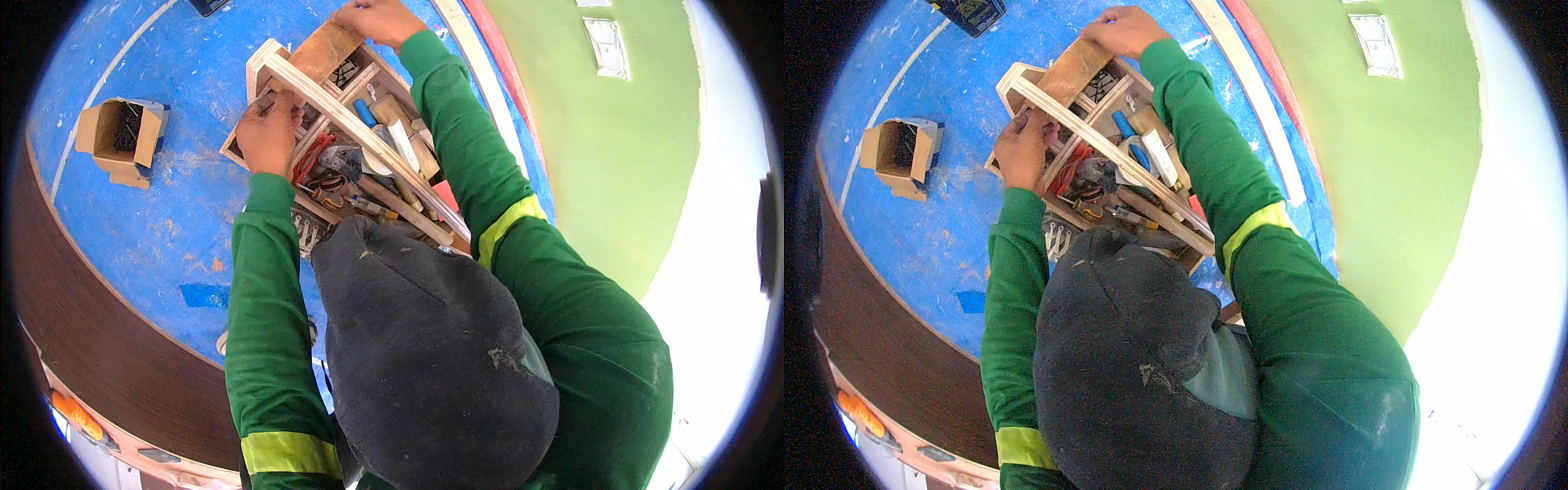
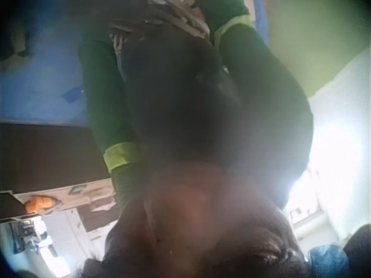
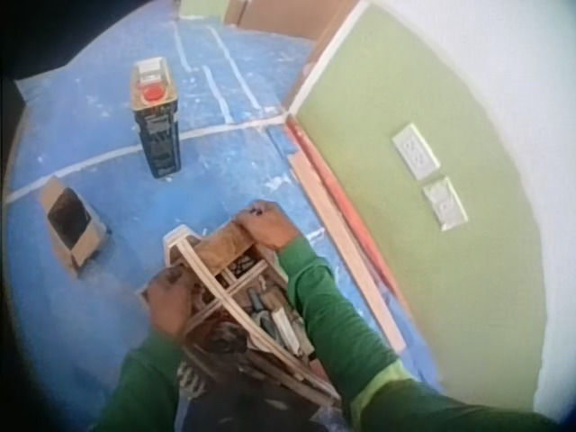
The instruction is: The person sits on the floor and uses a pencil and metal ruler to mark a wooden furniture piece. They then reach into a wooden tool organizer to retrieve and handle various small items, including a white plastic piece and a small wooden block.
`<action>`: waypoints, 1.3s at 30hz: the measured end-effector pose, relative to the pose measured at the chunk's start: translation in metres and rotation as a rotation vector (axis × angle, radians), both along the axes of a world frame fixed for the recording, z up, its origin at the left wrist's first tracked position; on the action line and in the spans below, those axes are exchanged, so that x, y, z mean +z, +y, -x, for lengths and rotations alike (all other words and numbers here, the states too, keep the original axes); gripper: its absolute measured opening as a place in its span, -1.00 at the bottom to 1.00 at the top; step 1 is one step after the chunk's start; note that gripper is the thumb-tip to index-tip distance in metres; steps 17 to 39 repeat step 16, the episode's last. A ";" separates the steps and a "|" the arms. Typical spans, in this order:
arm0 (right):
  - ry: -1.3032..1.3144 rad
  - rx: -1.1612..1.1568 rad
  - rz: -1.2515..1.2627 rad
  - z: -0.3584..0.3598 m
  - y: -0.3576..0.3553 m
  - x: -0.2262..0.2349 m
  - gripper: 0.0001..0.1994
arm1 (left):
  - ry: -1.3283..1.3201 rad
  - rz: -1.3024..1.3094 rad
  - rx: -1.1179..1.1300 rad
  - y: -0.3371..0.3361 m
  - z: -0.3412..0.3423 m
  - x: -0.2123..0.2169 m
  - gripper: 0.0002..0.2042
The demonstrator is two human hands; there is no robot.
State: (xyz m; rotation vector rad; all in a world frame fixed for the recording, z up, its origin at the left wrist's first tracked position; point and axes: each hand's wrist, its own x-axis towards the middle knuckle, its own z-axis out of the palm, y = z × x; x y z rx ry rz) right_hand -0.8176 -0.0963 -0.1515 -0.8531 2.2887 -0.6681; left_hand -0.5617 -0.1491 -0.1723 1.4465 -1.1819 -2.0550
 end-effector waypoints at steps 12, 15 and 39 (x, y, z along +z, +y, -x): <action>-0.343 -0.050 -0.016 0.017 -0.009 -0.006 -0.53 | 0.002 -0.011 0.018 0.001 0.000 0.006 -0.66; -0.290 -0.027 -0.026 0.014 -0.009 -0.002 -0.51 | 0.021 -0.021 0.023 0.001 0.000 0.002 -0.65; -0.283 -0.017 -0.035 0.014 -0.009 -0.002 -0.52 | 0.027 -0.024 0.022 0.001 0.000 0.000 -0.63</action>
